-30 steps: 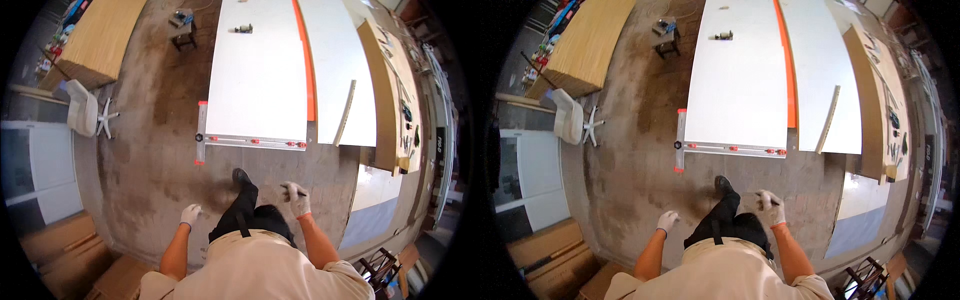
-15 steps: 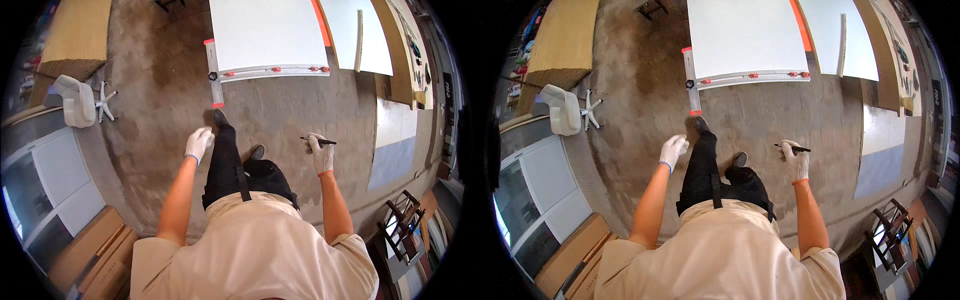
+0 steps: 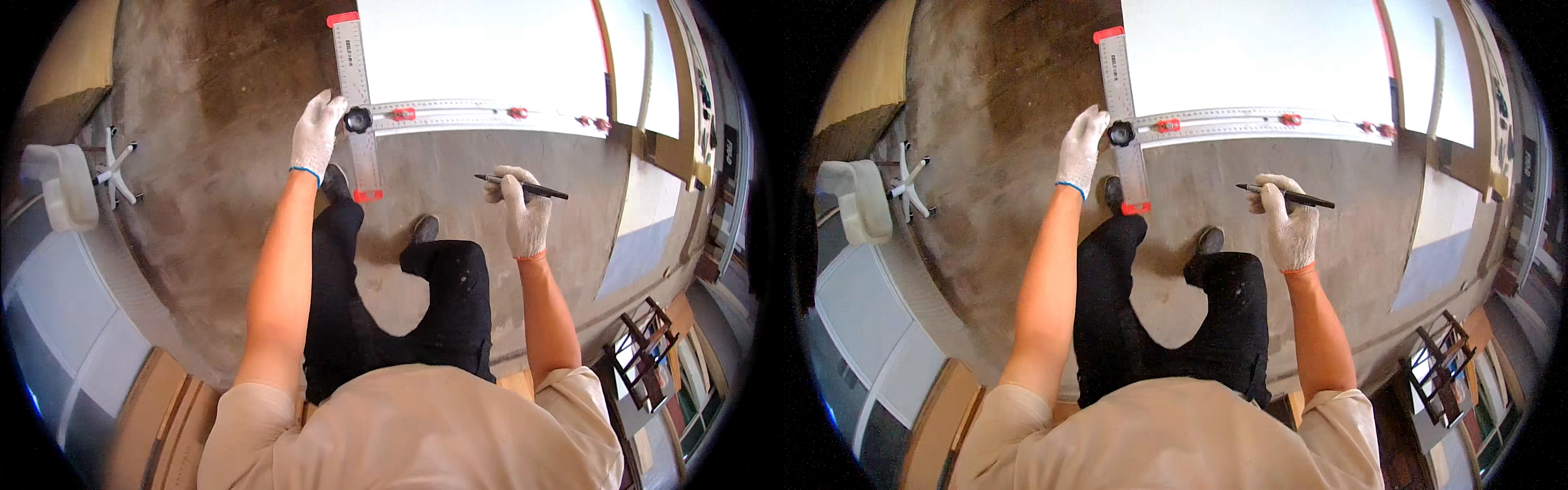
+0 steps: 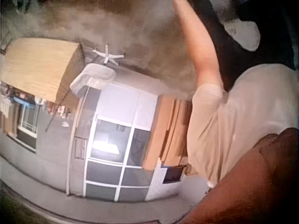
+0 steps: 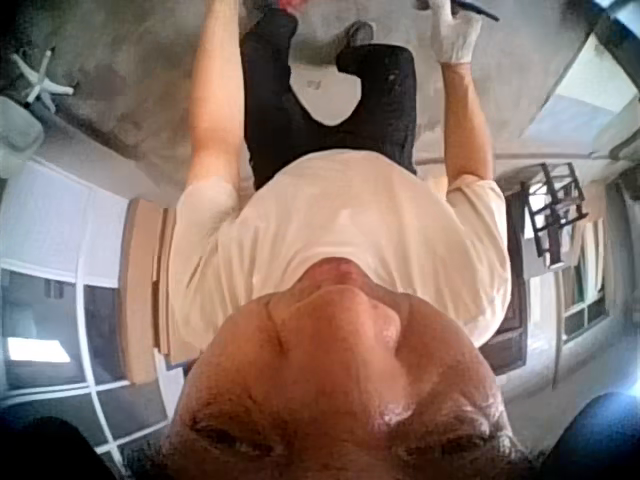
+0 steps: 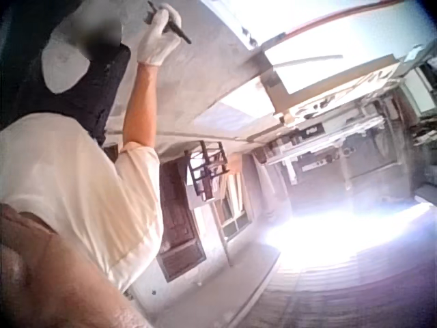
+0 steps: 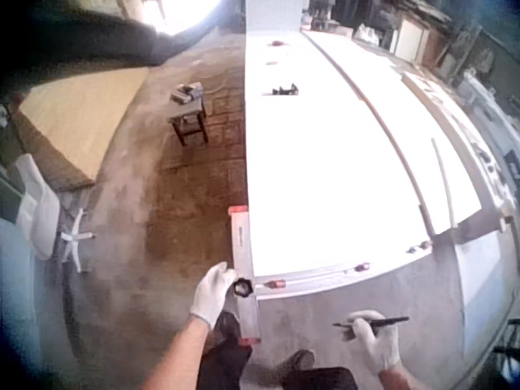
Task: The person uses a power drill to make holes in a white board, then retrieves a hinge and a square ruler from a workbench. They position the board on a table, place the ruler on it, and mark measurements with a pen.
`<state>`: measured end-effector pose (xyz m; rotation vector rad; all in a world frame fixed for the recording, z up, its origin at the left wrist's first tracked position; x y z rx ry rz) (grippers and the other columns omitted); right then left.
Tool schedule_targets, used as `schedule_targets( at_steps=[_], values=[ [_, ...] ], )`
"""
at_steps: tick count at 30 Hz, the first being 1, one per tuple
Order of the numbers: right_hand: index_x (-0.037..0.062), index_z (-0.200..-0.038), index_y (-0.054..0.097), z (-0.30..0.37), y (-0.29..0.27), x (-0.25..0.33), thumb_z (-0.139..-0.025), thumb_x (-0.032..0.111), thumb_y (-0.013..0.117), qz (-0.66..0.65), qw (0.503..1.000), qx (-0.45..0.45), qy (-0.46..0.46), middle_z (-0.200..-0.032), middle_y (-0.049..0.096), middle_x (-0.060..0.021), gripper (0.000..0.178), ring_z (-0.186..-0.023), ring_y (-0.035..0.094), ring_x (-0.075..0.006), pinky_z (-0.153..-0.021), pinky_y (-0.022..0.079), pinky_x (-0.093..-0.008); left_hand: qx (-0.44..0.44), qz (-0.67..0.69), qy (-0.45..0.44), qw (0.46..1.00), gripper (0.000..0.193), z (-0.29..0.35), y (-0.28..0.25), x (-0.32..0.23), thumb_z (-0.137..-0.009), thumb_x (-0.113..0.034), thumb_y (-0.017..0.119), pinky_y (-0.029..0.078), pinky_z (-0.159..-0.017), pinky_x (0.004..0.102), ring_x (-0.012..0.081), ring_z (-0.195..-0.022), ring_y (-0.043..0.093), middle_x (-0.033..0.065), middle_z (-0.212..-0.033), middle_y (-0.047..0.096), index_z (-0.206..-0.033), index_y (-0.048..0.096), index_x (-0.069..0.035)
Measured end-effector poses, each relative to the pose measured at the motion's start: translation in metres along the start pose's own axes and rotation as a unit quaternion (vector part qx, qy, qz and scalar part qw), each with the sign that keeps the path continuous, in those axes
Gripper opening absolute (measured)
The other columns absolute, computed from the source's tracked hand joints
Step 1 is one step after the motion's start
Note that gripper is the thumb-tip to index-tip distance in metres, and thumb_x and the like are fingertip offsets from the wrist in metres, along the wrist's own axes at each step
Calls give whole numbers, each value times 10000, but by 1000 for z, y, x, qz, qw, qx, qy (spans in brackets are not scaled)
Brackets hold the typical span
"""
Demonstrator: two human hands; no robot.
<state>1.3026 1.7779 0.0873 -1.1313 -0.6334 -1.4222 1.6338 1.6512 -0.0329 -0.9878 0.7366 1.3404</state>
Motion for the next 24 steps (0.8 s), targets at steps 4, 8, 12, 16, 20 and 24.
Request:
schedule_targets(
  at_steps=[4,8,12,16,20,24],
  values=[
    [-26,-1148,716,-37,45,-31,-1014,63,668,-24,998,20,-58,-948,740,-87,168,-849,706,-131,-781,580,-292,81,73,-45,993,491,-31,13,9,-961,-351,727,511,-766,266,116,-908,645,42,-1043,711,-1309,684,-7],
    [-27,-1121,718,-54,73,-53,-986,20,676,-23,993,40,-111,-973,736,-86,149,-861,703,-139,-782,576,-285,119,126,-77,982,425,-44,21,26,-932,-312,757,538,-685,248,102,-855,675,44,-1030,721,-1258,709,-43],
    [-15,-1072,742,-68,87,-73,-956,-6,666,-8,973,85,-214,-961,748,-107,140,-840,703,-150,-766,575,-291,142,155,-61,976,380,-44,27,16,-904,-262,785,568,-679,278,117,-835,686,54,-990,721,-1188,711,-20],
    [-4,-1047,751,-80,94,-80,-910,-13,705,68,939,94,-323,-925,744,-117,144,-791,680,-157,-736,556,-304,164,201,-44,965,355,-45,30,15,-892,-232,795,589,-703,293,130,-838,698,62,-994,726,-1168,714,-23],
    [8,-1033,750,-85,95,-91,-897,-8,724,77,915,98,-383,-904,735,-114,139,-768,668,-179,-715,550,-313,181,203,-43,961,326,-44,33,20,-863,-202,818,600,-697,269,124,-817,689,56,-959,714,-1125,722,-33],
    [18,-1029,754,-85,99,-88,-891,7,736,113,890,91,-433,-899,734,-120,139,-753,677,-214,-716,558,-324,168,198,-19,965,319,-45,33,19,-853,-198,825,586,-679,271,125,-767,677,46,-911,703,-1107,720,-35]
  ],
)
Point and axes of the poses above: each hand's wrist, its own z-axis away from the middle knuckle, its own y-axis out of the palm, x = y × z, the point moved 1 cm from there along -z, towards the middle knuckle
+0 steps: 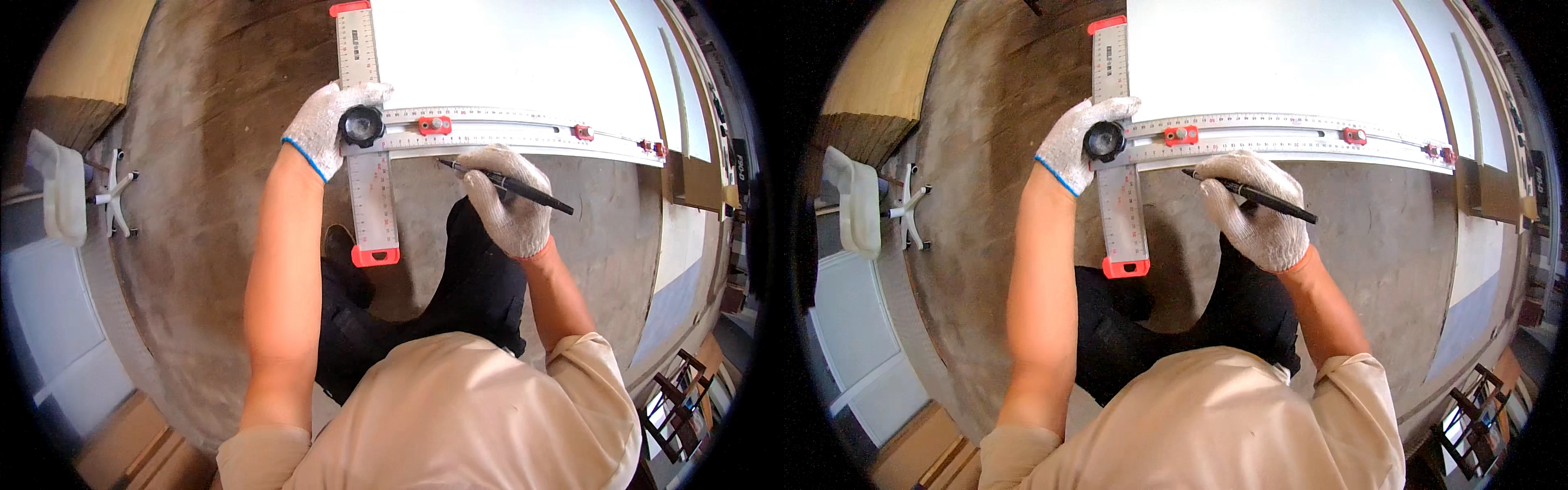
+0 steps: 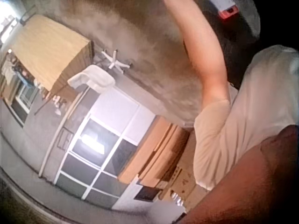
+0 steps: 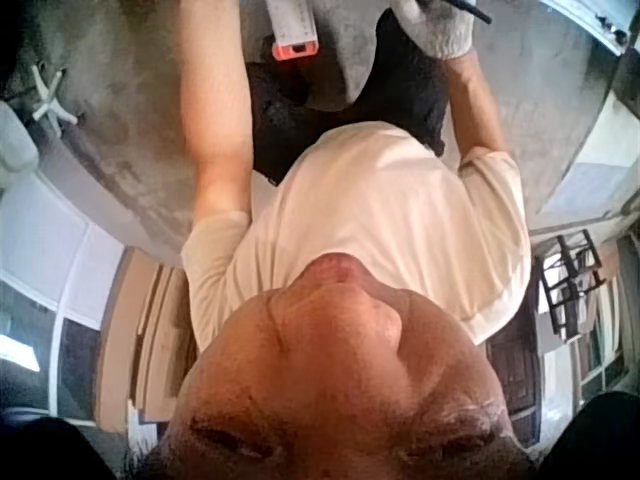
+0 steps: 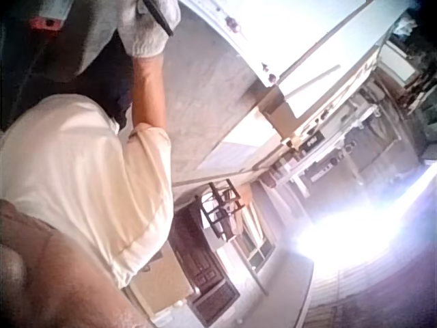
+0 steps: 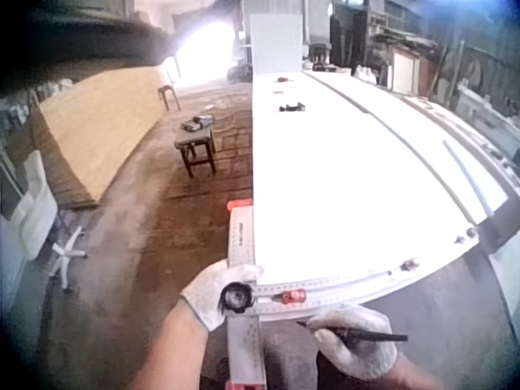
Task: The person uses a power drill to make holes in a white board, then retrieves a hinge and a square ruler from a workbench. They position the board on a table, place the ruler on it, and mark measurements with a pen.
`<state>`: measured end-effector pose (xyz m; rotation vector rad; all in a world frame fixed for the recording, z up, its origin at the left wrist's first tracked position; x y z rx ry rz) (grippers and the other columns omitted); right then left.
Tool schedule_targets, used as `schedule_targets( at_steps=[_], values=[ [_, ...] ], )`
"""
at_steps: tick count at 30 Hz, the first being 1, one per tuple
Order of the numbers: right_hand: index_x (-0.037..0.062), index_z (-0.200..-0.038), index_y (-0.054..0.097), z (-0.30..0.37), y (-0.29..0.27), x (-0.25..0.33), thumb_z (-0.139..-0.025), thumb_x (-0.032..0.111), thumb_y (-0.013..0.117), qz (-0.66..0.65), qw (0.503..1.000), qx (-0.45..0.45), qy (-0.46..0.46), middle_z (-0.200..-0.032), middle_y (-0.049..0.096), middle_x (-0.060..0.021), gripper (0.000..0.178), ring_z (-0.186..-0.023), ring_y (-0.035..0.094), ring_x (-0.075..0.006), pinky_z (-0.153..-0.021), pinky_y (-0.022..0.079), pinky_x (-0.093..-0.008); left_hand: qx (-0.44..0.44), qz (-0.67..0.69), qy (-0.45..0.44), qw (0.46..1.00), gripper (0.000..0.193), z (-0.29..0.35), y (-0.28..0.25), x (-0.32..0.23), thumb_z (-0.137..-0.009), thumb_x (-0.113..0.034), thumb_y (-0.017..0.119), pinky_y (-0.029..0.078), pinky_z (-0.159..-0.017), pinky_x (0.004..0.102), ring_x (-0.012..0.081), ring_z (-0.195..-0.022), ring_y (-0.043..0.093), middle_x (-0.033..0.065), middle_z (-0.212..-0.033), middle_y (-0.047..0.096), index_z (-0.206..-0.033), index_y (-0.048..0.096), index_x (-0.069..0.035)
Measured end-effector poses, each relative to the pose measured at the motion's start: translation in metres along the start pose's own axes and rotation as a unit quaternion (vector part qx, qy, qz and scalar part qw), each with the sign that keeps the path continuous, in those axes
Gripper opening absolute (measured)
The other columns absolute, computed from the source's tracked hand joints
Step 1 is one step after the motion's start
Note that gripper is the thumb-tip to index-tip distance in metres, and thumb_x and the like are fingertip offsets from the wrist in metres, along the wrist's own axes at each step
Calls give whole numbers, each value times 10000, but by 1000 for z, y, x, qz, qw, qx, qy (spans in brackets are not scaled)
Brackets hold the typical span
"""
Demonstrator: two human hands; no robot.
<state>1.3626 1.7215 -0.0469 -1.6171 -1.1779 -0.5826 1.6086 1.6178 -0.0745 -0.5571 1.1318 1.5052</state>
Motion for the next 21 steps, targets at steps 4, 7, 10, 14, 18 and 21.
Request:
schedule_targets(
  at_steps=[4,7,10,14,18,21],
  values=[
    [34,-1030,756,-1,-2,3,-890,24,740,16,1000,3,-11,-905,741,-115,142,-760,690,-224,-725,566,-330,7,5,11,1000,330,-3,-4,4,-858,-204,817,584,-658,298,144,-795,696,53,-934,716,-1115,715,-24],
    [50,-1039,759,-1,-2,-1,-901,33,733,21,1000,7,8,-919,748,-118,141,-772,704,-232,-730,570,-335,11,4,13,1000,315,-8,-9,10,-853,-199,819,581,-650,292,140,-782,691,49,-913,711,-1098,724,-27],
    [58,-1053,761,-2,-2,-8,-915,37,727,22,1000,6,8,-929,754,-115,144,-788,714,-223,-736,576,-341,-28,-17,27,999,243,-2,1,7,-859,-226,811,548,-617,255,109,-707,658,27,-840,687,-1018,758,-51],
    [66,-1090,767,-6,0,-6,-925,36,726,5,1000,14,22,-942,765,-108,172,-799,727,-197,-748,584,-328,-18,-3,26,999,219,-2,-3,9,-864,-226,817,535,-593,256,102,-677,640,14,-803,664,-990,752,-59],
    [70,-1083,772,-5,4,-4,-916,43,738,20,999,4,45,-918,762,-106,173,-770,722,-195,-732,583,-324,-7,-9,35,999,236,-4,-6,12,-861,-219,821,543,-615,260,108,-705,654,17,-839,683,-1017,754,-54],
    [70,-1066,773,-6,5,-5,-906,47,750,25,999,2,32,-899,756,-107,163,-751,715,-198,-720,581,-326,5,-13,26,1000,269,-7,-10,13,-857,-209,822,561,-664,279,123,-765,679,25,-905,717,-1064,758,-51]
  ],
)
Point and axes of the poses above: each hand's wrist, its own z-axis away from the middle knuckle, its own y-axis out of the palm, x = y × z, the point moved 1 cm from there along -z, towards the middle knuckle
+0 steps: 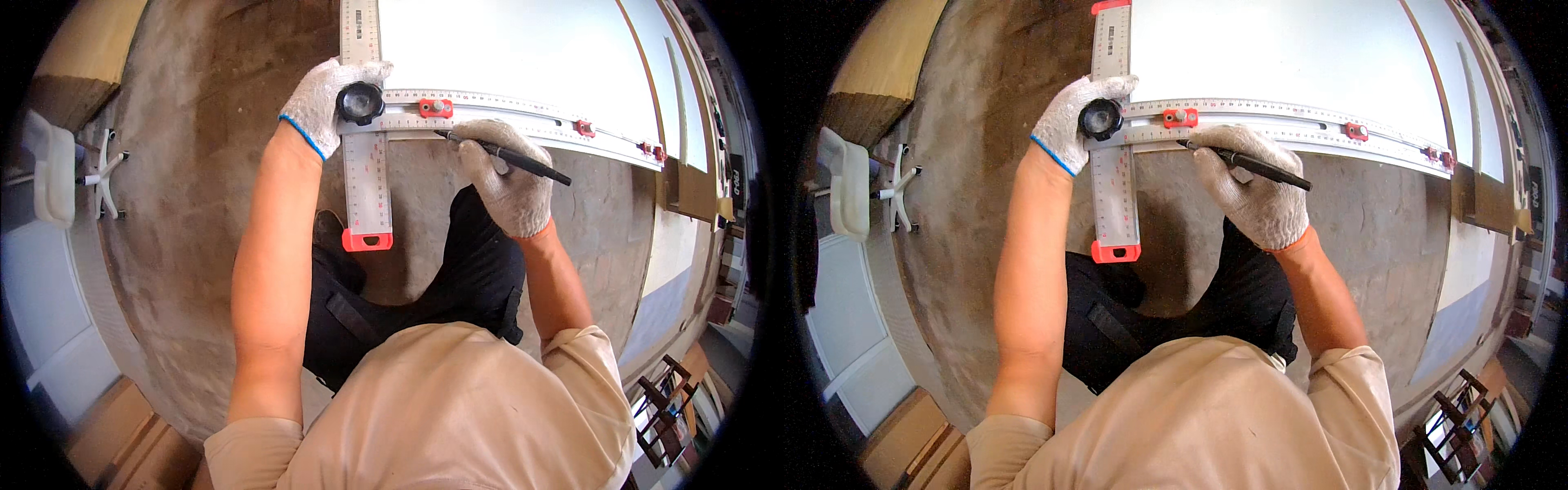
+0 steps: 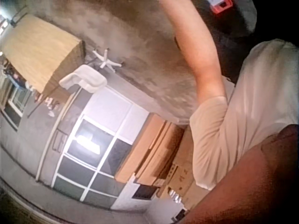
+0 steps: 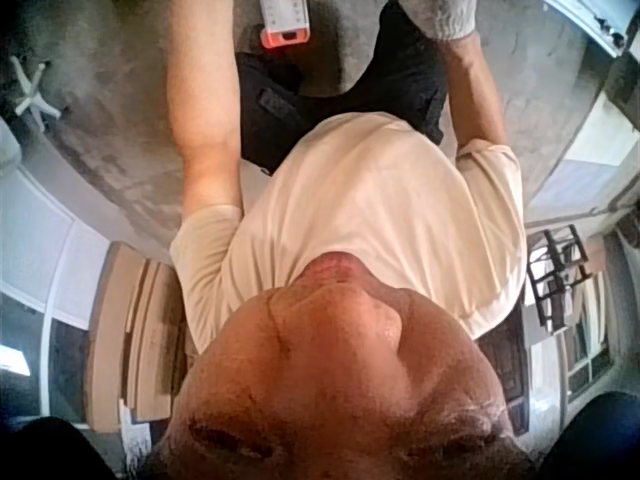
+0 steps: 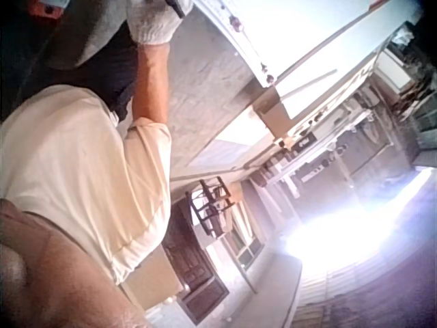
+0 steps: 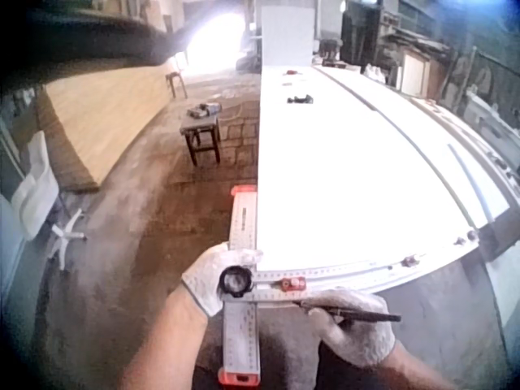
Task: The person uses a power drill to make holes in a white board, then retrieves a hinge and a square ruler from a workbench. They position the board on a table, place the ruler on it, and mark measurements with a pen.
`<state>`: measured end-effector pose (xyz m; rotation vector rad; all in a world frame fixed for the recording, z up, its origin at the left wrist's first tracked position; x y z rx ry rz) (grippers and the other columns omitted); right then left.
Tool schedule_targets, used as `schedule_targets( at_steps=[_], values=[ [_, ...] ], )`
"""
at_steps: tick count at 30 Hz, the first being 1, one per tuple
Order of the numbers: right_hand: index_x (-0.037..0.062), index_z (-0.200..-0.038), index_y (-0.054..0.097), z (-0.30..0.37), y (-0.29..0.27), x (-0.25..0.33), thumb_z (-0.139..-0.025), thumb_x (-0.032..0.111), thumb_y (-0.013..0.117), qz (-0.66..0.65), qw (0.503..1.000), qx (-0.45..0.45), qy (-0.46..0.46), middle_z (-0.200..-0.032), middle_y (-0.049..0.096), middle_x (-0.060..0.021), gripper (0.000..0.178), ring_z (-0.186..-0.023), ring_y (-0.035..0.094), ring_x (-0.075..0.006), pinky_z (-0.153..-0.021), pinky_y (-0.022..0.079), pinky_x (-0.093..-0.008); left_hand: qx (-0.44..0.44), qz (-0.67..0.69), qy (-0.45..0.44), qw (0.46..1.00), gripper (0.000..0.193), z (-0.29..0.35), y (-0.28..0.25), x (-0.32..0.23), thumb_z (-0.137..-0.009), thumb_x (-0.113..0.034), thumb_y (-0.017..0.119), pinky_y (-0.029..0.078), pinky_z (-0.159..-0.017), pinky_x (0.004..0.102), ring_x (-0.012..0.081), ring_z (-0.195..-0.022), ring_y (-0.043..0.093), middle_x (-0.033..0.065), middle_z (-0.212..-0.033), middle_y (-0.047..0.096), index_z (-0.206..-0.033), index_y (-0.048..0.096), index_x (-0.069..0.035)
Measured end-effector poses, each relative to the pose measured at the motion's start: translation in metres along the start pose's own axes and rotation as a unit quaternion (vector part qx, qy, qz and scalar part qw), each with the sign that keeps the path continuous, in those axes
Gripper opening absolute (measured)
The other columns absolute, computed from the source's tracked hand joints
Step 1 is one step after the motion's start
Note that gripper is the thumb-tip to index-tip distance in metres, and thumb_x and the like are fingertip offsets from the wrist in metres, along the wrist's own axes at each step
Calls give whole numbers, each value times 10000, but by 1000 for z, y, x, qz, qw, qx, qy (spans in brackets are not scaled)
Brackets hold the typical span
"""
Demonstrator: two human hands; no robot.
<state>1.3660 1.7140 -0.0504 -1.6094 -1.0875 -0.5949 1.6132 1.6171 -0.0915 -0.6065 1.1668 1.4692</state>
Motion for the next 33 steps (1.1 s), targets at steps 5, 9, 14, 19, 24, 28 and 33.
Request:
schedule_targets(
  at_steps=[5,9,14,19,24,28,33],
  values=[
    [67,-1032,768,1,1,-4,-890,44,757,13,1000,7,-17,-891,750,-114,144,-739,710,-212,-712,577,-328,1,8,2,1000,289,6,2,-4,-866,-201,819,562,-666,279,117,-780,679,24,-922,719,-1101,752,-49],
    [67,-1009,766,1,5,-7,-879,29,750,-2,999,-8,-40,-879,746,-112,136,-730,704,-213,-704,572,-330,-6,10,24,1000,246,5,8,-3,-877,-198,809,553,-637,261,104,-736,659,15,-868,684,-1076,742,-71],
    [55,-983,761,5,-1,-10,-838,-7,733,-26,997,-2,-69,-869,743,-108,160,-741,707,-209,-701,565,-334,12,-3,32,999,388,-1,4,0,-878,-186,804,592,-718,290,126,-846,703,56,-1020,730,-1219,702,-31],
    [59,-950,755,10,3,-14,-788,-18,736,-5,993,-16,-115,-866,741,-127,180,-771,717,-281,-719,566,-358,-8,-1,7,1000,382,1,3,0,-864,-168,808,606,-750,289,120,-865,699,38,-986,714,-1200,692,-27],
    [51,-971,758,7,-1,-10,-810,-5,741,-2,996,-22,-87,-891,754,-130,172,-783,728,-286,-737,579,-368,-9,-27,21,999,403,0,6,-4,-853,-167,824,610,-724,279,125,-860,707,46,-1016,723,-1212,694,-39],
    [53,-985,764,5,2,-8,-822,6,747,12,997,-14,-80,-913,762,-130,170,-813,742,-290,-758,591,-371,-7,-24,31,999,450,0,5,-4,-847,-157,834,615,-731,286,137,-856,715,68,-1042,734,-1251,678,-35],
    [57,-988,772,2,4,-6,-836,22,751,28,997,-11,-65,-919,764,-130,157,-828,747,-293,-770,596,-377,-5,-20,26,999,467,2,7,-6,-841,-167,841,616,-753,291,139,-885,715,73,-1059,735,-1257,676,-34]
  ],
)
Point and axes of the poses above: each hand's wrist, its own z-axis away from the middle knuckle, its own y-axis out of the palm, x = y × z, the point moved 1 cm from there along -z, towards the middle knuckle
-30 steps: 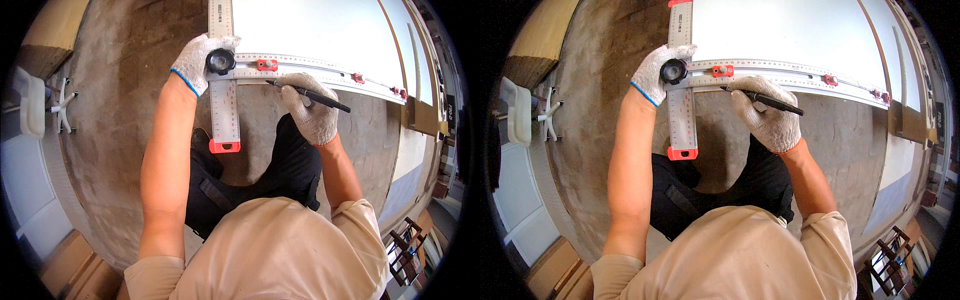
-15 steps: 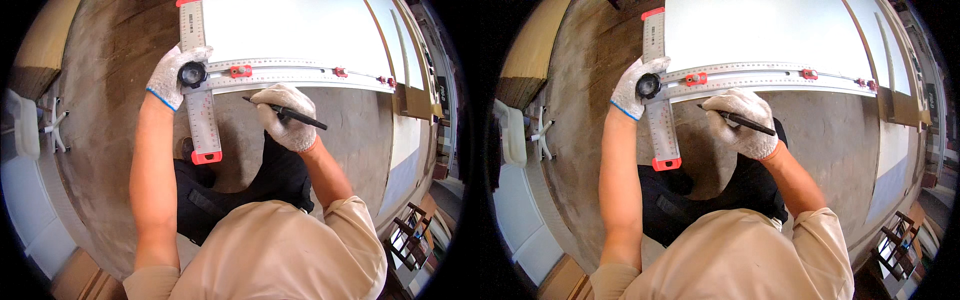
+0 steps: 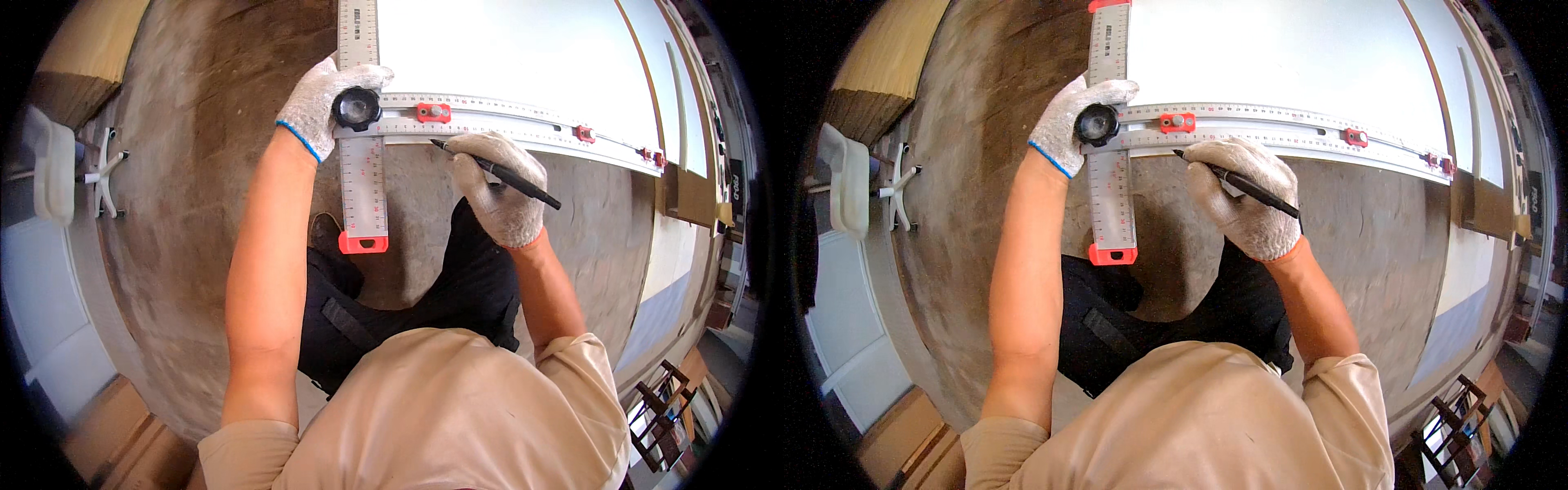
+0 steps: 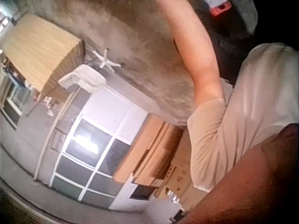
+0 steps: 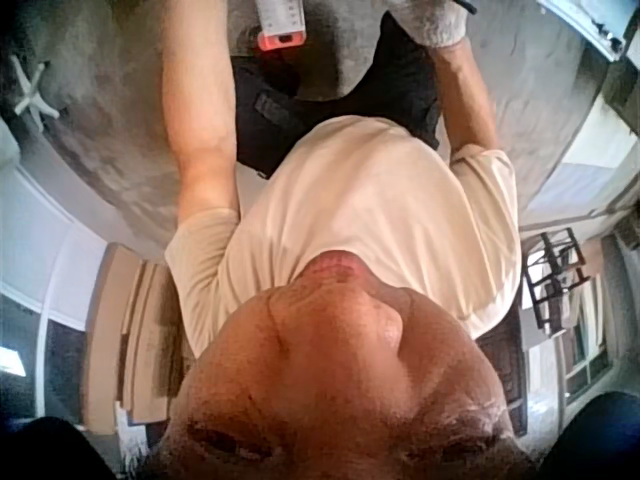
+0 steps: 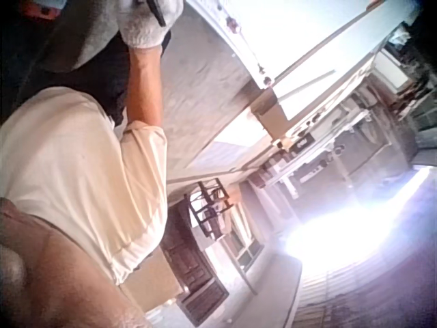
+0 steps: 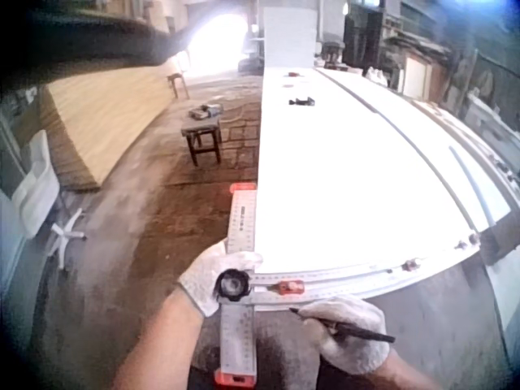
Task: The person uses a power drill to make holes in a white board, then retrieves a hinge and a square ruler from a workbench. They position the board on a table, place the ruler on it, and mark measurements with a pen.
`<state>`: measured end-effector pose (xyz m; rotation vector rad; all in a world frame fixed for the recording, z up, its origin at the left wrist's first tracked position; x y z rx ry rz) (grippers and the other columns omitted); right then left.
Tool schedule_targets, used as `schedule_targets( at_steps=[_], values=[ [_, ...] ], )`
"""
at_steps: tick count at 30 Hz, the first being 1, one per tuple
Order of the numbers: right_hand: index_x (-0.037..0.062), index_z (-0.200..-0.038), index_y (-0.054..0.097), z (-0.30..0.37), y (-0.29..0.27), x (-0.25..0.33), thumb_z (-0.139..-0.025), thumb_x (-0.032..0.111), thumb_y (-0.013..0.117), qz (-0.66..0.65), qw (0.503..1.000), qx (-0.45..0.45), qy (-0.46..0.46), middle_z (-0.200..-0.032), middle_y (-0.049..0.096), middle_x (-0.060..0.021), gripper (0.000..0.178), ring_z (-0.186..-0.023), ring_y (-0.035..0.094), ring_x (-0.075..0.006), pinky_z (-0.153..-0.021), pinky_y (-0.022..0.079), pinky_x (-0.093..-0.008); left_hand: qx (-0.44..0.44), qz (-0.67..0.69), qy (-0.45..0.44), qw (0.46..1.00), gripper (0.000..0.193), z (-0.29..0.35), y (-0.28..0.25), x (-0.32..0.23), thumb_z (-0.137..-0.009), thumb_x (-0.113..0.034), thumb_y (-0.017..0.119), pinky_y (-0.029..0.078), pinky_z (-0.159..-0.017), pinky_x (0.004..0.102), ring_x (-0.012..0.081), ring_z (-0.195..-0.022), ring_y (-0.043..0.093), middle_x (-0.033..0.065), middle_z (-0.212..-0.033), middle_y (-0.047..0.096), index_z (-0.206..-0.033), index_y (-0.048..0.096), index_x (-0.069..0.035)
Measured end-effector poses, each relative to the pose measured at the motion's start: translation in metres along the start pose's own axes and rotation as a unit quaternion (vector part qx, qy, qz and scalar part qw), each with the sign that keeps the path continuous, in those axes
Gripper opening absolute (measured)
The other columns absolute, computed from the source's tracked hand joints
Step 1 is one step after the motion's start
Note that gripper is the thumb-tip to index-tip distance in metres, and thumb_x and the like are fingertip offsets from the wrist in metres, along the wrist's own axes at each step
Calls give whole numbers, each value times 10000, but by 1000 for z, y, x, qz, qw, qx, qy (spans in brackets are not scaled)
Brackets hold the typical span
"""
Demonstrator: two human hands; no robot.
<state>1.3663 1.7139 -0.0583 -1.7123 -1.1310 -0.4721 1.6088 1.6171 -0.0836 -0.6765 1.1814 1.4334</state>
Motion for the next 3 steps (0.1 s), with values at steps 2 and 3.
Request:
schedule_targets(
  at_steps=[2,3],
  values=[
    [59,-990,777,-1,1,1,-844,27,749,3,1000,1,6,-922,765,-132,153,-833,749,-295,-777,598,-376,1,0,8,1000,476,-2,-2,3,-839,-173,843,616,-768,295,141,-898,715,73,-1065,736,-1261,675,-30],
    [59,-990,777,-2,2,2,-844,27,749,2,1000,2,4,-922,765,-132,153,-833,749,-295,-777,598,-376,3,-3,9,1000,521,-6,-6,7,-840,-174,842,618,-779,307,150,-898,718,71,-1085,740,-1305,664,-22]
  ],
)
Point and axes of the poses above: each hand's wrist, its own z-axis away from the middle knuckle, its own y-axis out of the palm, x = y × z, the point moved 1 cm from there along -z, towards the middle knuckle
